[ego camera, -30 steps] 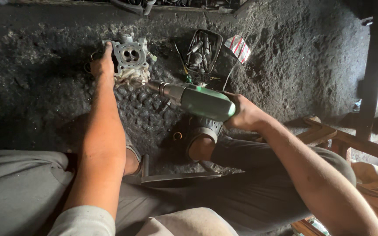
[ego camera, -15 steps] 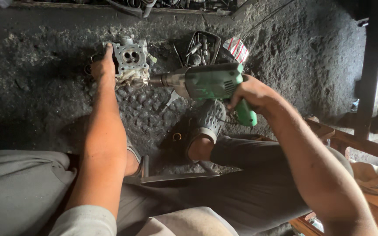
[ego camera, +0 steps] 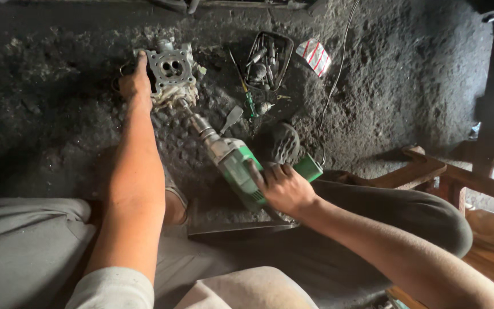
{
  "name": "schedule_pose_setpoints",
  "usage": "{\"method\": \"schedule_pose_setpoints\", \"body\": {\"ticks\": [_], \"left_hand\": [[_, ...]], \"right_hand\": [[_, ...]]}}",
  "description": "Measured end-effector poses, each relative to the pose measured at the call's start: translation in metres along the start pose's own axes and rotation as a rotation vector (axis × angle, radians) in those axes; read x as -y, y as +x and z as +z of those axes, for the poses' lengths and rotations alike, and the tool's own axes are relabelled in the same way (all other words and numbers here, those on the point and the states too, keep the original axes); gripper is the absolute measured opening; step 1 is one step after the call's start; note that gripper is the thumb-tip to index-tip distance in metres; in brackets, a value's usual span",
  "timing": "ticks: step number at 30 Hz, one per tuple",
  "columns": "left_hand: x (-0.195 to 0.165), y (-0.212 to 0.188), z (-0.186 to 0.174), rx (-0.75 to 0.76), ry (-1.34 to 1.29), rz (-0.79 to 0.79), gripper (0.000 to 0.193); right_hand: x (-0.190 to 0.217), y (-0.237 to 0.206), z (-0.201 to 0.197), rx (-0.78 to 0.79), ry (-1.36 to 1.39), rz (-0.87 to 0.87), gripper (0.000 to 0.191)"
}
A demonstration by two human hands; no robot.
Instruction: The person uses a screwdriver to pry and scrape parts of a metal engine block. They then wipe the engine with a cloth and use a green power drill to work on the engine's surface.
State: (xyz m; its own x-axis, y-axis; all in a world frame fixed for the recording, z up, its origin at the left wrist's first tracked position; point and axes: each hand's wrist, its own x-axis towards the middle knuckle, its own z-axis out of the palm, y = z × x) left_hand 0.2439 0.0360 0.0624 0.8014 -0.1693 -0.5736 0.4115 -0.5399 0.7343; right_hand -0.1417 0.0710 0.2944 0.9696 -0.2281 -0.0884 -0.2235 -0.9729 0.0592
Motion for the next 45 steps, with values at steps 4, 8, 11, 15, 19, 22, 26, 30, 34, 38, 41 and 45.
{"method": "schedule_pose_setpoints", "body": {"ticks": [4, 8, 11, 15, 19, 22, 26, 30, 34, 38, 41, 45], "left_hand": [[-0.002, 0.0, -0.002, -0.013, 0.079, -0.075, 0.1], [-0.006, 0.001, 0.0, -0.097, 0.133, -0.08, 0.101], [-0.006, 0.001, 0.002, 0.003, 0.061, -0.073, 0.095], [-0.007, 0.001, 0.003, -0.017, 0.062, -0.034, 0.093], [-0.013, -0.003, 0.001, 0.025, 0.094, -0.019, 0.095], [-0.018, -0.007, 0.0, 0.003, 0.168, -0.053, 0.098], [-0.022, -0.013, -0.001, 0.06, 0.068, -0.049, 0.097], [-0.027, -0.017, -0.003, 0.064, 0.053, -0.058, 0.097], [-0.032, -0.021, -0.004, 0.078, 0.036, -0.066, 0.095], [-0.031, -0.023, -0.003, 0.035, 0.05, -0.015, 0.093], [-0.028, -0.018, -0.003, 0.077, 0.057, 0.056, 0.094], [-0.033, -0.016, -0.002, 0.023, 0.263, 0.03, 0.095]], "right_hand": [[-0.001, -0.03, 0.034, 0.044, -0.141, -0.067, 0.07], [-0.002, -0.042, 0.052, 0.008, -0.256, -0.093, 0.059], [0.0, -0.044, 0.061, 0.032, -0.284, -0.092, 0.059], [0.002, -0.048, 0.069, 0.028, -0.304, -0.082, 0.063], [0.007, -0.055, 0.082, 0.074, -0.37, -0.103, 0.063], [0.012, -0.06, 0.1, 0.013, -0.443, -0.091, 0.065], [0.021, -0.066, 0.122, 0.07, -0.429, -0.081, 0.066], [0.027, -0.066, 0.132, -0.051, -0.407, -0.067, 0.064], [0.034, -0.062, 0.13, -0.011, -0.455, -0.01, 0.075], [0.036, -0.056, 0.12, -0.015, -0.424, -0.021, 0.08], [0.033, -0.052, 0.106, -0.02, -0.365, 0.003, 0.08], [0.033, -0.049, 0.082, 0.124, -0.42, 0.001, 0.072]]}}
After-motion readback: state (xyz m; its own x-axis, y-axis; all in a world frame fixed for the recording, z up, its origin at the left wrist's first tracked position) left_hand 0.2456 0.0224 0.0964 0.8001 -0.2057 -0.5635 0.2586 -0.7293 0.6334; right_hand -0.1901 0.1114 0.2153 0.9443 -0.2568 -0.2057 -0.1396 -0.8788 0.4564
